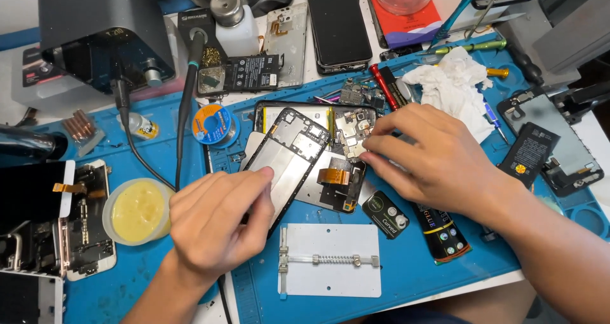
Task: Applying adhesive to the edges of a mobile phone frame during a repair process.
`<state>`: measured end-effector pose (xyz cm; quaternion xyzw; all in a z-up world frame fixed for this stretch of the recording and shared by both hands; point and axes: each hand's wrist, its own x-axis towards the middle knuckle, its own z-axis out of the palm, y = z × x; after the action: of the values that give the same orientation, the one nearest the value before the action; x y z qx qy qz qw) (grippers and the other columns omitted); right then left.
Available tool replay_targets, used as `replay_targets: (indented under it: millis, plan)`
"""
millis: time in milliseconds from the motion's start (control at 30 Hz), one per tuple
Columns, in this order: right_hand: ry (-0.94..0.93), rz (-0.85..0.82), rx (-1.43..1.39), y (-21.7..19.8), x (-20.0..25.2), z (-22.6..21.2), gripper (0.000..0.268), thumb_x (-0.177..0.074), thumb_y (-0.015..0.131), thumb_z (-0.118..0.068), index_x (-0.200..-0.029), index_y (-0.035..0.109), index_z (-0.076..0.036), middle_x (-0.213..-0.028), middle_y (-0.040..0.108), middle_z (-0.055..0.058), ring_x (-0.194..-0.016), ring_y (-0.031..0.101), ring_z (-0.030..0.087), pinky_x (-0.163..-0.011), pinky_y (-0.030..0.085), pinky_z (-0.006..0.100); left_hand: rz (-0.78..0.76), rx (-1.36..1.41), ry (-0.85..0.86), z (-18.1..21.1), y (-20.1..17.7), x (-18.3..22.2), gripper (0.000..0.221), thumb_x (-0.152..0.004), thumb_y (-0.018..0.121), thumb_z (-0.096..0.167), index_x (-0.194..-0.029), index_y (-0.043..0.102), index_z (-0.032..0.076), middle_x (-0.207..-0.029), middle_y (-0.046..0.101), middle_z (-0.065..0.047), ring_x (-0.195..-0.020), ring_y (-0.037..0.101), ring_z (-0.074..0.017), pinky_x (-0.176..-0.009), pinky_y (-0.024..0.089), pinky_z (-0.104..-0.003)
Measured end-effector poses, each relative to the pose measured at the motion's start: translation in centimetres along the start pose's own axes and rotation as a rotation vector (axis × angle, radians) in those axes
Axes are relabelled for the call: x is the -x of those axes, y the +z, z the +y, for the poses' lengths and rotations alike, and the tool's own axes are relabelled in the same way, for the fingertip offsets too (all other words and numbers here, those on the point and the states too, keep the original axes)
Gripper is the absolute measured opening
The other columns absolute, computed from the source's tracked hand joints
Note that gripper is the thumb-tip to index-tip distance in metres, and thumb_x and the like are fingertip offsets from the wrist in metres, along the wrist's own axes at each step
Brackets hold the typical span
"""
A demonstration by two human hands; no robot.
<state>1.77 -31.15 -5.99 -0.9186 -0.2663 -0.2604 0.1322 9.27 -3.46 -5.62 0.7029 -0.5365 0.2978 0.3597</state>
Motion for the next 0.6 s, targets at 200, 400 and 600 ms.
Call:
replay_targets:
  millis: [200, 400, 600]
  plan:
    - [-0.010, -0.040, -0.042, -0.2, -0.1, -0.5, 0.011, -0.096, 0.070, -0.012, -0.097, 0.067, -0.001, -0.096, 0.062, 0.015, -0.080, 0.062, 0.031, -0.068, 0.050, 0.040, 0.002, 0.021, -0.106, -0.4, 0.4, 0.9, 0.017, -0.088, 0.069, -0.011, -0.104, 0.066, -0.008, -0.080, 0.070, -0.018, -0.056, 0.058, -0.0236, -0.051, 0.048, -0.032]
    - [-0.024, -0.026, -0.046, -0.3, -0.2, -0.6, 0.011, -0.095, 0.071, -0.011, -0.095, 0.068, 0.000, -0.094, 0.063, 0.015, -0.076, 0.062, 0.031, -0.066, 0.051, 0.038, 0.006, 0.019, -0.160, -0.5, 0.6, 1.2, 0.018, -0.087, 0.070, -0.009, -0.105, 0.068, -0.007, -0.078, 0.069, -0.014, -0.056, 0.057, -0.0203, -0.052, 0.049, -0.030]
    - [-0.029, -0.057, -0.043, -0.2, -0.2, -0.7, 0.011, -0.097, 0.068, -0.013, -0.096, 0.067, -0.002, -0.092, 0.062, 0.012, -0.075, 0.060, 0.029, -0.064, 0.048, 0.039, 0.007, 0.023, -0.175, -0.5, 0.7, 1.3, 0.018, -0.088, 0.070, -0.008, -0.105, 0.068, -0.007, -0.075, 0.065, -0.012, -0.056, 0.054, -0.0198, -0.052, 0.047, -0.029]
